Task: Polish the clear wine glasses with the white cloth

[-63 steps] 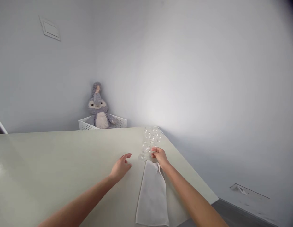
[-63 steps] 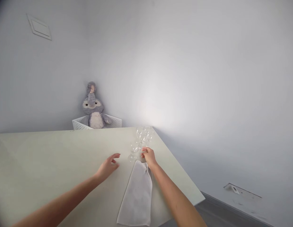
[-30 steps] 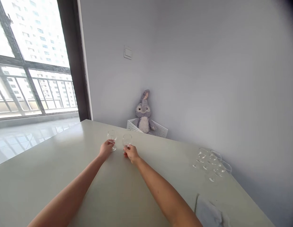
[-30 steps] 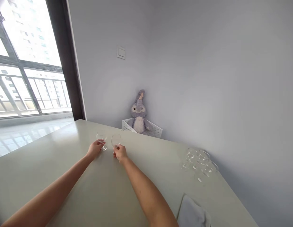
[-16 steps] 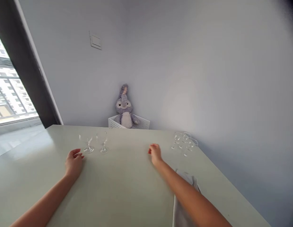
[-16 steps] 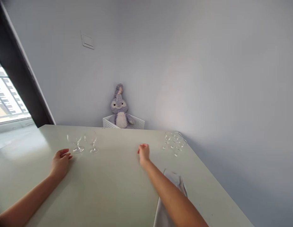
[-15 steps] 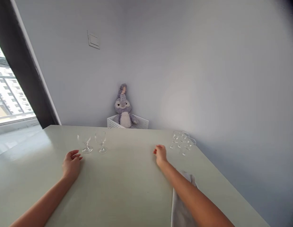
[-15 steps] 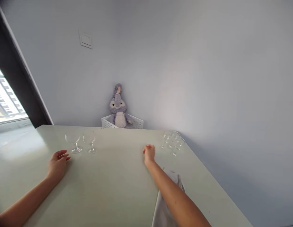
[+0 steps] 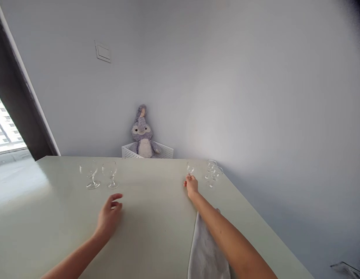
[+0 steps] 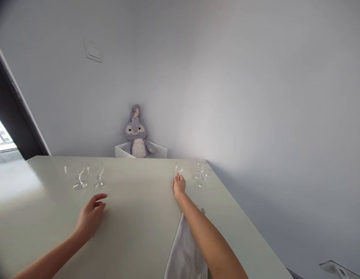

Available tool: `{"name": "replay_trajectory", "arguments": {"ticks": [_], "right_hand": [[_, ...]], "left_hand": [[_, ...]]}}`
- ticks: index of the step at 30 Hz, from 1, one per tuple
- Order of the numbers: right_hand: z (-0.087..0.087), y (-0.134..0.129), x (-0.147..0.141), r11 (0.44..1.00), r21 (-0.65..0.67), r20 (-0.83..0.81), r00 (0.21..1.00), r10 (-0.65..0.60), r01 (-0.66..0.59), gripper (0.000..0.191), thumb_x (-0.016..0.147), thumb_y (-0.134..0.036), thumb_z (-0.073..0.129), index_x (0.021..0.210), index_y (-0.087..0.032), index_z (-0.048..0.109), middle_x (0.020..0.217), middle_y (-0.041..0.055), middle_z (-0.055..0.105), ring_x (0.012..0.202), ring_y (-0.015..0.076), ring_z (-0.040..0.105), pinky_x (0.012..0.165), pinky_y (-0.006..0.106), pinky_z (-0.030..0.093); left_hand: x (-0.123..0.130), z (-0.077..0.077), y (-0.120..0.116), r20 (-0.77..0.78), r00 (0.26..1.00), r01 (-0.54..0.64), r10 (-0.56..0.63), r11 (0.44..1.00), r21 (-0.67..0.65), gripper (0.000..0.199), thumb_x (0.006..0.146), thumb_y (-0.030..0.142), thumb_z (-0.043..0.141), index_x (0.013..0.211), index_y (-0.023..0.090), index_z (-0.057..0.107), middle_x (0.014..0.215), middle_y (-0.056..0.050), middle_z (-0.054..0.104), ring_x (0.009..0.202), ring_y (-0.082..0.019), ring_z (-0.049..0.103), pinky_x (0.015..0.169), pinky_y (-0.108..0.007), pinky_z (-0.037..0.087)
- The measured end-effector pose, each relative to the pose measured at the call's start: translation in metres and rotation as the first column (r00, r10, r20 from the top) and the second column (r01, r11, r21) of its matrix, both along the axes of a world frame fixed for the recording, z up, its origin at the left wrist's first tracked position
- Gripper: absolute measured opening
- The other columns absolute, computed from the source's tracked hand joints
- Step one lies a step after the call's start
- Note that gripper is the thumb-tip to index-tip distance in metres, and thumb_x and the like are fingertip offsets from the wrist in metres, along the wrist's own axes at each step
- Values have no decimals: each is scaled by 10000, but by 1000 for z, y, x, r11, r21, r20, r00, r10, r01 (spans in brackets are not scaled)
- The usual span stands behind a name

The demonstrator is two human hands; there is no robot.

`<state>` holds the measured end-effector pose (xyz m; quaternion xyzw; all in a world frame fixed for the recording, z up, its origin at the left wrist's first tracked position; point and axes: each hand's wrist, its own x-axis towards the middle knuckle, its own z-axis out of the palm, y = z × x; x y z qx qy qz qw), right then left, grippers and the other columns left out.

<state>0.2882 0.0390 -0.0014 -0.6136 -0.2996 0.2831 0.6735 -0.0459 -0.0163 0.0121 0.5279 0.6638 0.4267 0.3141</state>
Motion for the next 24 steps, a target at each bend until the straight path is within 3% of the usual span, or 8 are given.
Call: {"name": "replay_trajectory", "arguments": {"ticks": [3, 5, 8, 10, 14, 18, 21, 24], "right_hand": [[-2, -10, -41, 990, -34, -53, 990, 132, -133, 175, 650, -332, 557, 738, -181, 549, 630, -30, 539, 457, 81, 509, 403, 191, 400], [-3, -18, -70, 974, -52, -76, 973, 216, -221, 158, 636, -294, 559, 742, -176, 567, 679, -10, 575, 484, 94, 536, 407, 199, 412], [0, -35, -98, 956, -72, -92, 957, 277, -284, 220, 576, -190, 570, 794, -179, 594, 804, 24, 616, 514, 110, 566, 421, 216, 433], [4, -48, -96, 969, -74, -91, 969, 228, -235, 297, 564, -154, 549, 857, -188, 586, 868, 36, 611, 533, 109, 571, 436, 217, 440], [15, -68, -32, 995, -71, -73, 995, -73, 68, 323, 628, -189, 462, 949, -199, 491, 769, 1, 555, 519, 85, 521, 438, 190, 414], [23, -75, 60, 934, -125, -47, 939, -342, 334, 457, 605, -220, 509, 1050, -200, 411, 782, -18, 533, 477, 67, 456, 411, 186, 376], [23, -70, 99, 939, -168, -40, 950, -310, 299, 543, 528, -205, 593, 1049, -199, 441, 799, -16, 559, 448, 64, 449, 410, 208, 393], [18, -61, 107, 961, -193, -30, 978, -207, 198, 456, 491, -203, 620, 937, -179, 527, 739, -14, 576, 422, 69, 449, 398, 222, 402]], "left_hand": [[47, 6, 1, 22, 972, 234, -233, 971, -47, 367, 698, 290, 473, 1055, 260, 552, 723, 15, 567, 512, -105, 476, 491, -224, 372], [74, 8, 7, 52, 946, 323, -320, 945, -53, 423, 690, 307, 515, 1107, 241, 541, 769, -11, 598, 572, -118, 503, 526, -227, 386], [99, 11, 16, 154, 930, 344, -332, 938, -53, 577, 650, 330, 591, 1203, 215, 472, 1048, -81, 601, 652, -121, 530, 525, -219, 394], [105, 11, 19, 227, 922, 335, -312, 940, -66, 662, 630, 318, 619, 1251, 221, 411, 1159, -103, 558, 616, -101, 524, 492, -211, 380], [98, 8, 23, 268, 920, 317, -286, 945, -77, 544, 639, 306, 608, 1156, 192, 482, 938, -74, 635, 510, -81, 492, 452, -208, 342], [77, 0, 24, 240, 934, 293, -266, 952, -88, 352, 674, 355, 565, 975, 173, 582, 650, -4, 580, 455, -85, 448, 434, -210, 317], [55, -2, 20, 228, 942, 268, -245, 960, -76, 315, 666, 377, 569, 911, 183, 607, 588, 19, 546, 459, -89, 439, 437, -209, 309], [26, 0, 17, 210, 958, 210, -194, 976, -56, 313, 641, 391, 586, 868, 180, 627, 630, 4, 586, 494, -102, 465, 453, -214, 321]]}}
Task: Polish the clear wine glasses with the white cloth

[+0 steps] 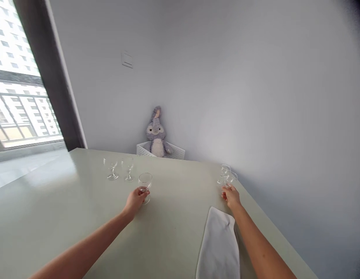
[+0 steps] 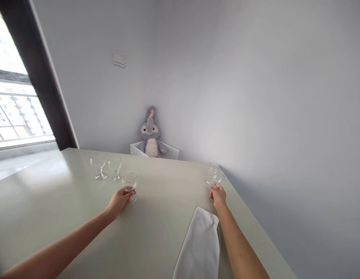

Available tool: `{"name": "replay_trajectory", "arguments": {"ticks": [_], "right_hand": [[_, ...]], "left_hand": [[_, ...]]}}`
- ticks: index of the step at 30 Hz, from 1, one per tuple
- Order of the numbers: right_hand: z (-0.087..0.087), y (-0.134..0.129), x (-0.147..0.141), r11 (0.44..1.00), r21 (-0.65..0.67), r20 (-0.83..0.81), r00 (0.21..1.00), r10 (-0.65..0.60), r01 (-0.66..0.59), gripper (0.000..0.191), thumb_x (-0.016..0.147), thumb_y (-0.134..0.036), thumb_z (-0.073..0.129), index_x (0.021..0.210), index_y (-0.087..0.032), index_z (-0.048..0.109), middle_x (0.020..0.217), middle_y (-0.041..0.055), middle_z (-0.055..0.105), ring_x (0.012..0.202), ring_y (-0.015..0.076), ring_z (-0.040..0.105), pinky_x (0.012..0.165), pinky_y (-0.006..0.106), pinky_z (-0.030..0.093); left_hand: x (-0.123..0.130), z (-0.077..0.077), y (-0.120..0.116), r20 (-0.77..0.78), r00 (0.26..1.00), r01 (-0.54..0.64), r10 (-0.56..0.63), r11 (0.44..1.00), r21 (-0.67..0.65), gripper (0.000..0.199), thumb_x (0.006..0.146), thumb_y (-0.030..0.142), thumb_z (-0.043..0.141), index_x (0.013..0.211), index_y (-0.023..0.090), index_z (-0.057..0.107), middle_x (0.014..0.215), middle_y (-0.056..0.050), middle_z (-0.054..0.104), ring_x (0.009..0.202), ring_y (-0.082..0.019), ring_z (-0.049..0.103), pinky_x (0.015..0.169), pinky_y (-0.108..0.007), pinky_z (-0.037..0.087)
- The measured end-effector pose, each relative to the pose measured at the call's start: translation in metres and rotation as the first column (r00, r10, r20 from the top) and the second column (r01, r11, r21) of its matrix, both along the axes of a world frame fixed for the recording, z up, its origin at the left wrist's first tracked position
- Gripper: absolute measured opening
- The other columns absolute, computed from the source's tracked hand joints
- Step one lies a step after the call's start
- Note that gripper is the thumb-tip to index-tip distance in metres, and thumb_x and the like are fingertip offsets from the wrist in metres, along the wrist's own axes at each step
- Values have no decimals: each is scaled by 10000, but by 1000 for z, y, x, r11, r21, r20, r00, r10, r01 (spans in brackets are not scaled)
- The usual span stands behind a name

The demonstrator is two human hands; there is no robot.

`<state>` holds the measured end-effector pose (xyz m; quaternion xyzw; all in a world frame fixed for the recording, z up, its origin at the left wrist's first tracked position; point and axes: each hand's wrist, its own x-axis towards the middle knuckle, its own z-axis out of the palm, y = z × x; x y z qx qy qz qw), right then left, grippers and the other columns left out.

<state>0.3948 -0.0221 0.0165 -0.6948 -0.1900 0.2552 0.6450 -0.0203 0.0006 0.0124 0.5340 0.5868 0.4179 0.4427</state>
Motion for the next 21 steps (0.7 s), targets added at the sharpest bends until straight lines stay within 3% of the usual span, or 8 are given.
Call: {"name": "replay_trajectory", "arguments": {"ticks": [5, 9, 15, 21], "right_hand": [[-10, 11, -25, 994, -22, 33, 994, 109, -108, 279, 502, -226, 610, 772, -163, 574, 715, 14, 607, 423, 71, 456, 349, 191, 353], [-10, 18, -76, 953, -16, 26, 953, 301, -301, 283, 506, -229, 634, 777, -151, 610, 739, 28, 634, 432, 71, 482, 354, 183, 364], [-4, 34, -198, 775, 25, 8, 775, 631, -631, 262, 551, -220, 637, 801, -140, 630, 724, 34, 651, 429, 69, 489, 360, 174, 366], [-9, 50, -315, 589, 8, 18, 589, 808, -808, 261, 612, -231, 607, 859, -151, 626, 763, 29, 648, 443, 68, 493, 377, 179, 380]], "left_hand": [[-65, 5, 4, -45, 982, -180, 181, 983, 39, 331, 609, 397, 605, 845, 169, 644, 677, -19, 619, 525, -124, 491, 488, -234, 347], [-112, 7, 16, -78, 950, -296, 301, 953, 69, 351, 622, 403, 589, 873, 164, 644, 625, -15, 581, 520, -130, 479, 482, -238, 339], [-140, 3, 37, -89, 924, -361, 373, 924, 125, 331, 632, 397, 567, 856, 166, 645, 669, -18, 583, 546, -126, 471, 506, -239, 361], [-141, -7, 43, -79, 923, -362, 378, 918, 163, 256, 667, 406, 529, 706, 165, 607, 577, 12, 521, 521, -111, 445, 515, -228, 357]]}}
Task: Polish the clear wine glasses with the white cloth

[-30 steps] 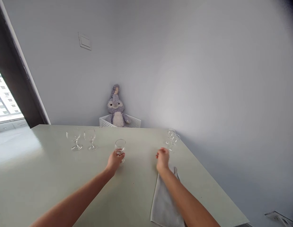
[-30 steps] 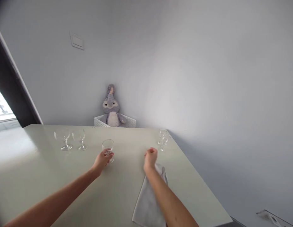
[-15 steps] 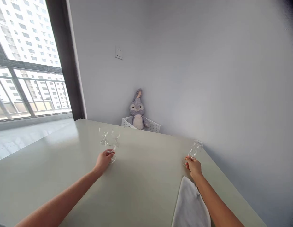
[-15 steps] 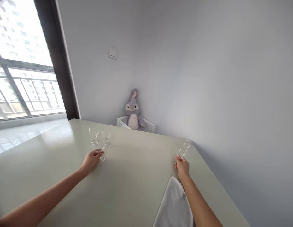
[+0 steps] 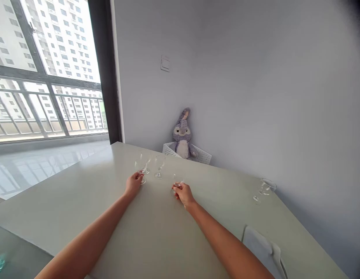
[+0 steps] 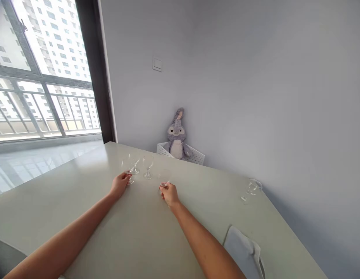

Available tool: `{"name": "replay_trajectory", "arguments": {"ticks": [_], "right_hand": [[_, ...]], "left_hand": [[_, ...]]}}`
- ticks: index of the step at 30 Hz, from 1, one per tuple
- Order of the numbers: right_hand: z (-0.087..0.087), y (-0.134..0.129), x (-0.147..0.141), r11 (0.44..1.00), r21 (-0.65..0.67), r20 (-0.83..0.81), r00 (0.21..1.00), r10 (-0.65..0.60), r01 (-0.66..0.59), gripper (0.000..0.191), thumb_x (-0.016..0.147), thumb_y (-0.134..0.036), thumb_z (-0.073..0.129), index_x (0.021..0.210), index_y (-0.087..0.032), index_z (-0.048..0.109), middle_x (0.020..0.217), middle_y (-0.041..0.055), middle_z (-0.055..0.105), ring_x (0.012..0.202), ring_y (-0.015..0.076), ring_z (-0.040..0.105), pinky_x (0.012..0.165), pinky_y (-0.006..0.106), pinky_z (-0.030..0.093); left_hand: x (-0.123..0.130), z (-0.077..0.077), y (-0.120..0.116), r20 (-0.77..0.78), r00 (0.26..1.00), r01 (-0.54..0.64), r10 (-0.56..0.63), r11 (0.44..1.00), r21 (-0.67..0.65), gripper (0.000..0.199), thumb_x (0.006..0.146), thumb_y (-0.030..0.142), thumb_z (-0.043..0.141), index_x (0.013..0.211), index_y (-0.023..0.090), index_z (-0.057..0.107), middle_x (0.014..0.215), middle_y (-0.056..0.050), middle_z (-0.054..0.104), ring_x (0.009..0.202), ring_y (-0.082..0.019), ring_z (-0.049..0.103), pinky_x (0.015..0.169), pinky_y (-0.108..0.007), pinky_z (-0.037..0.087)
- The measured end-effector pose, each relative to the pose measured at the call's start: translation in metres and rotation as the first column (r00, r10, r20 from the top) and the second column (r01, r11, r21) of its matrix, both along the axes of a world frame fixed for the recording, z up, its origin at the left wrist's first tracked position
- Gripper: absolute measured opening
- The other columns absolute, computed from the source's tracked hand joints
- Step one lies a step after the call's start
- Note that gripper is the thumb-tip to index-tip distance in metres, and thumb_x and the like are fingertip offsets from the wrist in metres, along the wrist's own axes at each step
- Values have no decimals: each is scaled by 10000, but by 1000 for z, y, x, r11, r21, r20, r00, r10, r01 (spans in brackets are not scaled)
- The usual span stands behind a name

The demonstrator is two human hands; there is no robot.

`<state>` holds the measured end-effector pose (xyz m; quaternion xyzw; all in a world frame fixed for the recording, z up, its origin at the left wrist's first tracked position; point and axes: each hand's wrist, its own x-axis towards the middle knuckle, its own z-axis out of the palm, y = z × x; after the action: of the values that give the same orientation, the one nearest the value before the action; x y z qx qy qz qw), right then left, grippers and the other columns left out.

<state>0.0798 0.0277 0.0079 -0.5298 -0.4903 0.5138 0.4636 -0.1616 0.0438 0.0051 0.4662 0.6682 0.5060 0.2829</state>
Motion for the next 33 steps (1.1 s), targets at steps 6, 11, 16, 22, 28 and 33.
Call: {"name": "replay_trajectory", "arguments": {"ticks": [6, 11, 16, 22, 28, 33], "right_hand": [[0, 20, -67, 988, 49, 93, 986, 140, -145, 281, 645, -246, 593, 908, -161, 640, 809, 32, 642, 501, 88, 518, 397, 187, 390], [-5, 39, -88, 977, 107, 193, 968, 161, -183, 235, 612, -226, 624, 839, -179, 666, 967, 47, 620, 675, 131, 578, 457, 183, 403], [-10, 55, -94, 972, 138, 252, 956, 151, -190, 208, 613, -213, 616, 811, -173, 663, 986, 48, 601, 758, 151, 579, 523, 197, 420], [-12, 63, -99, 975, 146, 278, 953, 120, -165, 223, 587, -159, 599, 805, -180, 643, 924, 26, 602, 709, 139, 560, 527, 202, 413], [-18, 55, -84, 991, 127, 259, 964, -63, 31, 379, 613, -108, 509, 985, -170, 543, 1074, 87, 542, 642, 120, 539, 530, 226, 423], [-18, 62, -79, 995, 95, 226, 972, -58, 38, 388, 649, -108, 465, 1030, -173, 504, 1121, 87, 520, 572, 90, 534, 535, 229, 427]], "left_hand": [[-3, -4, 2, 2, 1000, 28, -28, 999, 39, 237, 682, 372, 503, 726, 166, 612, 600, 6, 543, 574, -127, 491, 543, -228, 385], [-5, -8, 6, -9, 999, 32, -31, 999, 36, 252, 688, 347, 489, 784, 162, 631, 599, 3, 568, 571, -133, 511, 542, -229, 385], [-6, -11, 9, -37, 999, 28, -28, 1000, 11, 359, 702, 341, 480, 976, 167, 634, 538, 14, 553, 553, -147, 533, 551, -242, 363], [-5, -6, 11, -73, 997, 25, -25, 1000, -6, 357, 673, 319, 505, 960, 159, 643, 556, 3, 587, 569, -157, 529, 567, -249, 358], [-6, -9, 11, -81, 997, 12, -14, 1000, -21, 365, 678, 282, 475, 992, 149, 604, 652, -16, 623, 606, -158, 553, 587, -251, 380], [-7, -9, 10, -104, 995, -12, 10, 1000, -24, 353, 678, 287, 474, 984, 164, 601, 679, -17, 632, 661, -170, 575, 634, -263, 399]]}}
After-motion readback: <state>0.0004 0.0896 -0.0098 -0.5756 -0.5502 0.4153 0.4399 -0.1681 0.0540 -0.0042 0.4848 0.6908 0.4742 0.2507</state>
